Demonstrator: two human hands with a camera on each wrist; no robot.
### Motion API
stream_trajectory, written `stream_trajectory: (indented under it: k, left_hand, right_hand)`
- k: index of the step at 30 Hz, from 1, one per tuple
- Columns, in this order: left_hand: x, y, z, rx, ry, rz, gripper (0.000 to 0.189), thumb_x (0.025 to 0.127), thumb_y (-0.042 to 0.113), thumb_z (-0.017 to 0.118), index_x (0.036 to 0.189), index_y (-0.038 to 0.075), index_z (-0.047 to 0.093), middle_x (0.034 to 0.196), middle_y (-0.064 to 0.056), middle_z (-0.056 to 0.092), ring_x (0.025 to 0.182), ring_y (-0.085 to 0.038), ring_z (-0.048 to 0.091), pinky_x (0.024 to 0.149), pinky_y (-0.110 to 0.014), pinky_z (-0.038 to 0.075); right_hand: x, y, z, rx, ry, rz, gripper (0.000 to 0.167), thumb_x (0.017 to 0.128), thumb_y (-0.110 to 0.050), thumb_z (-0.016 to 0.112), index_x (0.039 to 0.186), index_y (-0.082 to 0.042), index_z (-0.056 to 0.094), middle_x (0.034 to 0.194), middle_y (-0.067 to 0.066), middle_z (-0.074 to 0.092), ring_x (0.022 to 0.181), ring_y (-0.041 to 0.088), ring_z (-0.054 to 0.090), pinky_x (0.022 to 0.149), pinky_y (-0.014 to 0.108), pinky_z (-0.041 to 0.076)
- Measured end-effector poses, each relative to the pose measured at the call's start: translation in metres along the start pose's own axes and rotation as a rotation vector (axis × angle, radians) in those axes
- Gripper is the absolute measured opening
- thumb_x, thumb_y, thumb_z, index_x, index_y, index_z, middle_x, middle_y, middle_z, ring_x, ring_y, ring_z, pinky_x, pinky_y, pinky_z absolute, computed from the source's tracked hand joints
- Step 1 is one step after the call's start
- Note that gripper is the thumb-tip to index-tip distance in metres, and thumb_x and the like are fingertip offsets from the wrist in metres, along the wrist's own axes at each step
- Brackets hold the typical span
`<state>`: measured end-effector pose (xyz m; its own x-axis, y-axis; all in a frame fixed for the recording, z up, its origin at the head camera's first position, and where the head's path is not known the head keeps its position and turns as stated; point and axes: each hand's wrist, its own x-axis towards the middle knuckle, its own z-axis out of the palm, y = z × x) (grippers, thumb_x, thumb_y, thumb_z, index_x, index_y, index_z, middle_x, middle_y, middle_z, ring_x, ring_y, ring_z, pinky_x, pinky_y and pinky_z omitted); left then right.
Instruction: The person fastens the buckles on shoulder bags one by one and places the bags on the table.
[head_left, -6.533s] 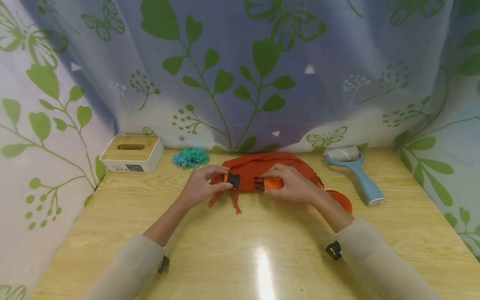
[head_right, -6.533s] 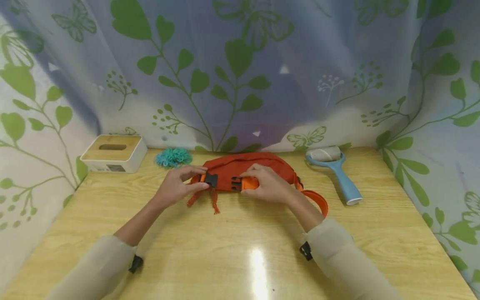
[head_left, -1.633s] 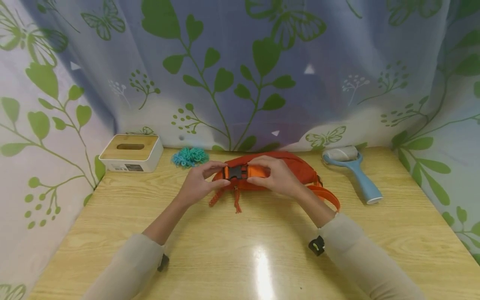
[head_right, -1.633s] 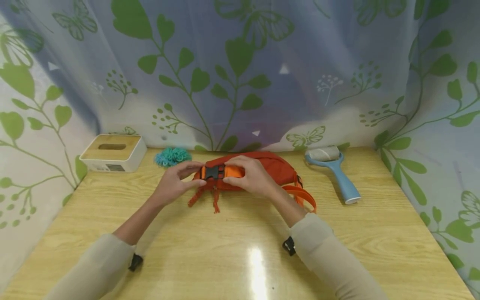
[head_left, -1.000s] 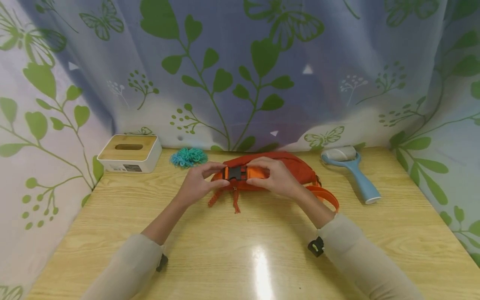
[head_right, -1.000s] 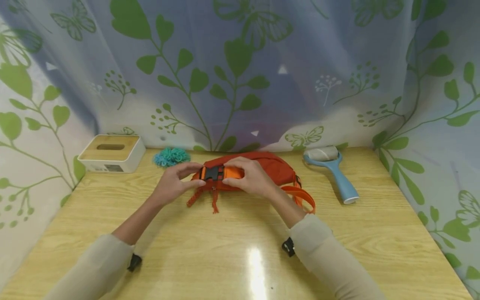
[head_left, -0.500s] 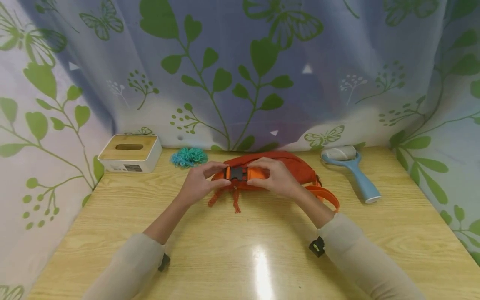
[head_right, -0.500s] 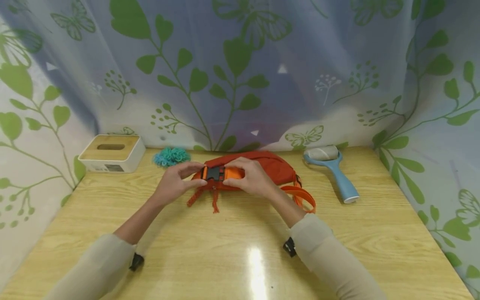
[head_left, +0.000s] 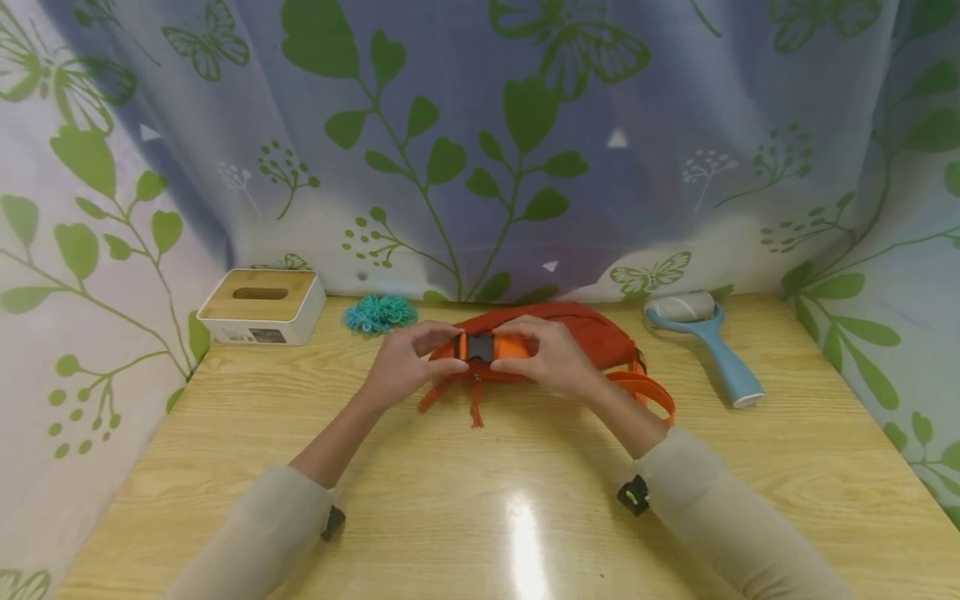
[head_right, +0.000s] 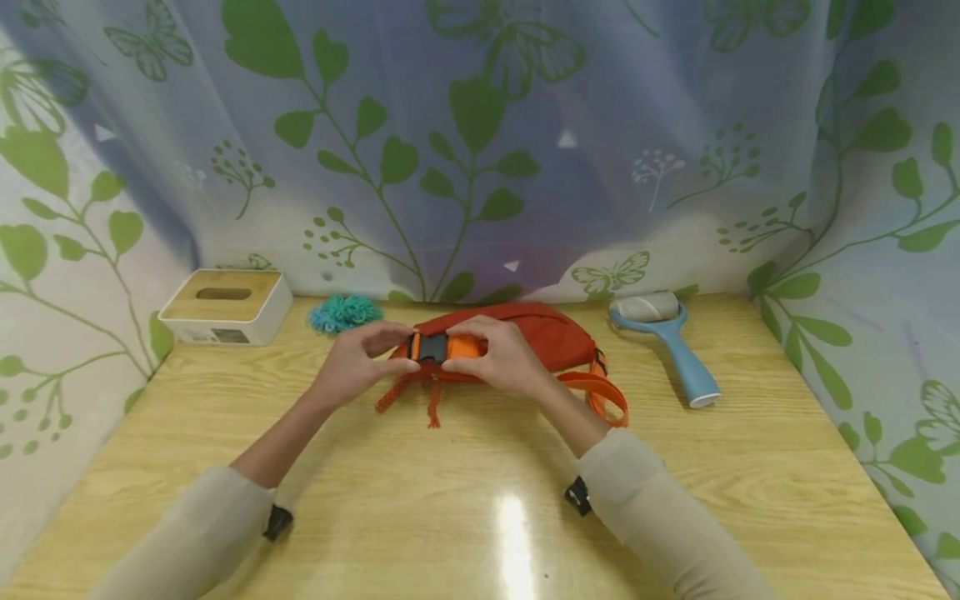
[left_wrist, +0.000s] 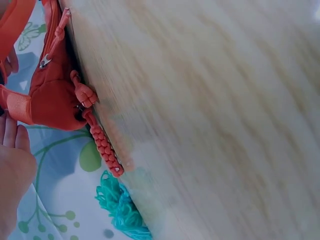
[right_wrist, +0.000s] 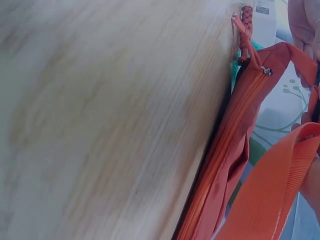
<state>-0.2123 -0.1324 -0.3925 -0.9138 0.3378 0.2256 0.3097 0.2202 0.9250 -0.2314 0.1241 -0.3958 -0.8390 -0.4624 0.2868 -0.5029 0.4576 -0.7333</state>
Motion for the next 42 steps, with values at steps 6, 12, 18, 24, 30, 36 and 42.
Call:
stream_trajectory:
  k: [6, 12, 18, 24, 30, 36, 42]
  left_hand:
    - [0.007, -0.022, 0.0, 0.005, -0.006, 0.005, 0.044, 0.084, 0.002, 0.083, 0.125, -0.003, 0.067, 0.129, -0.02, 0.065, 0.123, -0.033, 0.062, 0.096, -0.044, 0.055]
    - [0.006, -0.026, -0.002, 0.022, 0.004, 0.018, 0.045, 0.085, 0.013, 0.084, 0.125, 0.003, 0.068, 0.13, -0.015, 0.065, 0.125, -0.032, 0.061, 0.101, -0.048, 0.051]
    - [0.006, -0.026, -0.004, 0.116, -0.013, 0.075, 0.044, 0.084, 0.018, 0.086, 0.123, 0.005, 0.07, 0.124, -0.009, 0.068, 0.121, -0.028, 0.064, 0.103, -0.043, 0.051]
    - [0.003, -0.029, -0.005, 0.284, -0.052, 0.085, 0.045, 0.083, 0.021, 0.087, 0.124, 0.008, 0.071, 0.123, -0.005, 0.07, 0.118, -0.025, 0.065, 0.101, -0.043, 0.052]
    - [0.003, -0.033, -0.005, 0.358, -0.127, 0.089, 0.054, 0.082, 0.023, 0.088, 0.128, 0.004, 0.069, 0.125, -0.005, 0.07, 0.117, -0.024, 0.064, 0.099, -0.044, 0.052]
    - [0.002, -0.034, -0.002, 0.389, -0.247, 0.042, 0.057, 0.082, 0.023, 0.088, 0.131, 0.003, 0.066, 0.122, -0.006, 0.069, 0.107, -0.021, 0.064, 0.09, -0.038, 0.055]
    - [0.001, -0.034, -0.001, 0.497, -0.323, 0.038, 0.056, 0.082, 0.023, 0.088, 0.129, 0.001, 0.067, 0.121, -0.008, 0.07, 0.105, -0.02, 0.064, 0.089, -0.035, 0.054]
  right_hand:
    - [0.001, -0.001, 0.002, -0.015, 0.008, 0.005, 0.047, 0.083, -0.024, 0.087, 0.125, -0.008, 0.072, 0.12, 0.002, 0.069, 0.103, 0.019, 0.062, 0.087, 0.038, 0.051]
    - [0.004, -0.001, 0.002, -0.054, -0.009, -0.025, 0.047, 0.086, -0.027, 0.085, 0.126, -0.007, 0.071, 0.121, 0.004, 0.068, 0.111, 0.022, 0.062, 0.095, 0.043, 0.05]
    - [0.005, 0.002, 0.001, -0.076, -0.062, -0.042, 0.041, 0.087, -0.024, 0.084, 0.123, -0.009, 0.072, 0.121, 0.003, 0.068, 0.113, 0.021, 0.062, 0.096, 0.042, 0.049]
    - [0.002, 0.007, 0.001, -0.131, -0.123, -0.056, 0.039, 0.087, -0.024, 0.083, 0.12, -0.006, 0.073, 0.118, 0.003, 0.07, 0.112, 0.02, 0.063, 0.097, 0.039, 0.051]
    - [0.0, 0.012, 0.003, -0.179, -0.208, -0.088, 0.035, 0.088, -0.025, 0.082, 0.117, -0.007, 0.074, 0.115, 0.003, 0.07, 0.109, 0.019, 0.064, 0.095, 0.039, 0.051]
    - [-0.002, 0.016, 0.005, -0.216, -0.297, -0.094, 0.032, 0.088, -0.026, 0.081, 0.114, -0.008, 0.075, 0.106, -0.001, 0.07, 0.093, 0.014, 0.062, 0.083, 0.034, 0.052]
    - [-0.005, 0.017, 0.007, -0.22, -0.363, -0.062, 0.03, 0.089, -0.022, 0.081, 0.114, -0.008, 0.076, 0.102, -0.002, 0.069, 0.087, 0.013, 0.06, 0.078, 0.031, 0.052]
